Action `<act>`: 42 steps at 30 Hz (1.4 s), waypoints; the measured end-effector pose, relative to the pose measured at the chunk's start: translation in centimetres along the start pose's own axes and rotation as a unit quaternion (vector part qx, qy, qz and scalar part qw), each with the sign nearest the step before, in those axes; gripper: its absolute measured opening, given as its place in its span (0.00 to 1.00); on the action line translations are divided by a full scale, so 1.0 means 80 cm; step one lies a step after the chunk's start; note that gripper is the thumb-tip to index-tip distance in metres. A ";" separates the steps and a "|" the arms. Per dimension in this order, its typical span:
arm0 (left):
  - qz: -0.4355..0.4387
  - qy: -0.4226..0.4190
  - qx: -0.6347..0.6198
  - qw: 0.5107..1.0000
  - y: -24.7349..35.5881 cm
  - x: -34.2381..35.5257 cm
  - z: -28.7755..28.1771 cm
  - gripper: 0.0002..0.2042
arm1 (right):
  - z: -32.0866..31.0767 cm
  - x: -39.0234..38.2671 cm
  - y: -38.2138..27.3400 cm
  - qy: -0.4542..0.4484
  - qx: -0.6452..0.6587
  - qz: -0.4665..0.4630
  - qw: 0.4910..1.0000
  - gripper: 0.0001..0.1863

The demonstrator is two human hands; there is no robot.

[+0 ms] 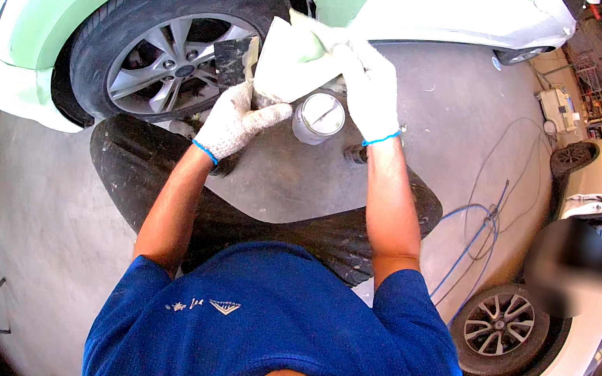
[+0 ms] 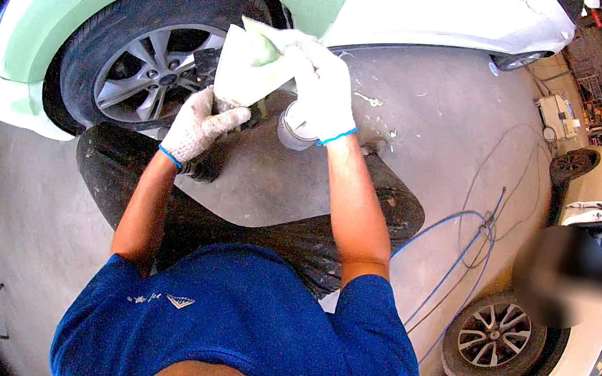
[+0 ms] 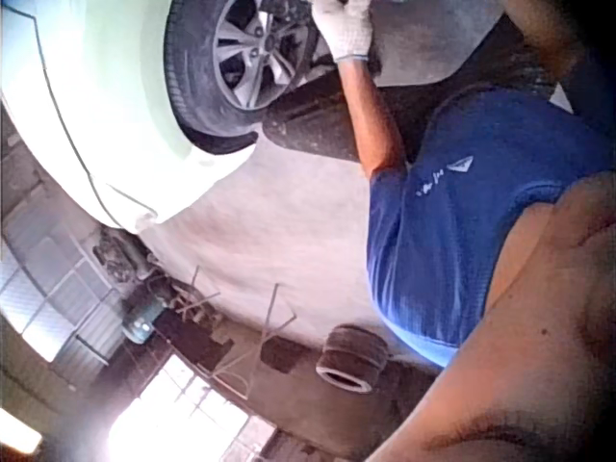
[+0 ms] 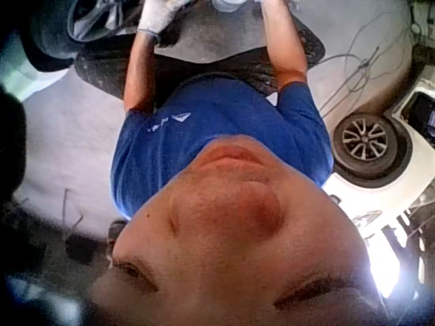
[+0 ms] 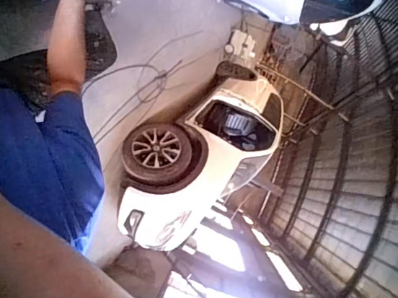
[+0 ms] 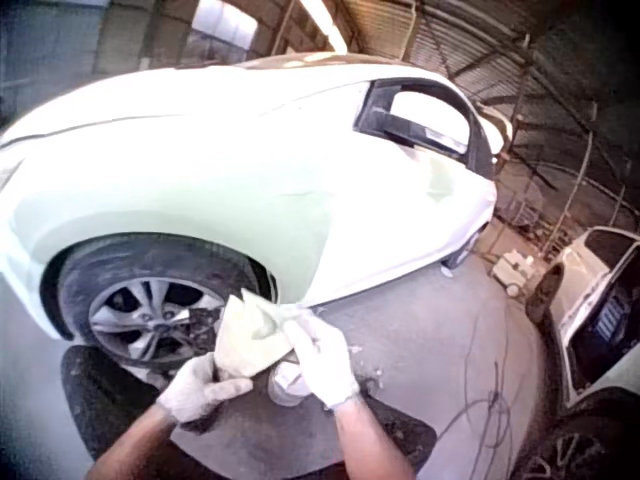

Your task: The person scoops green body filler from a container with a putty knife, spreads it onto the car's front fender, and smooths the surface with the tool. The person repeatedly applies and levels the filler across the fender area.

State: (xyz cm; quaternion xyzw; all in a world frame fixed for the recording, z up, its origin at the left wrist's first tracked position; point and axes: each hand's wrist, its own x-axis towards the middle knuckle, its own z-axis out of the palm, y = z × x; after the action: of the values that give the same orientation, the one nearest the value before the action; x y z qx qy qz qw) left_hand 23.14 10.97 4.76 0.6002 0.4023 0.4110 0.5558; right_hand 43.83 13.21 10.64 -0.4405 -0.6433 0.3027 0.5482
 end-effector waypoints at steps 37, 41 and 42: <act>0.245 0.156 0.343 0.894 0.004 0.023 0.009 0.31 | 0.001 -0.017 0.051 0.141 0.153 0.106 0.972 0.14; 0.248 0.182 0.464 0.831 -0.024 0.031 0.008 0.37 | 0.028 -0.030 0.045 0.074 0.408 0.285 0.864 0.17; 0.248 0.191 0.463 0.829 -0.030 0.034 0.010 0.34 | 0.025 -0.028 0.042 0.067 0.434 0.294 0.849 0.18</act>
State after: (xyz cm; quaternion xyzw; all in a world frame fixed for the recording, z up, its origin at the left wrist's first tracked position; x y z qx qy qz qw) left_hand 24.72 13.39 2.44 0.7765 0.4813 0.4068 0.0039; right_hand 42.73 12.85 6.34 -0.3453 -0.2483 0.6676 0.6111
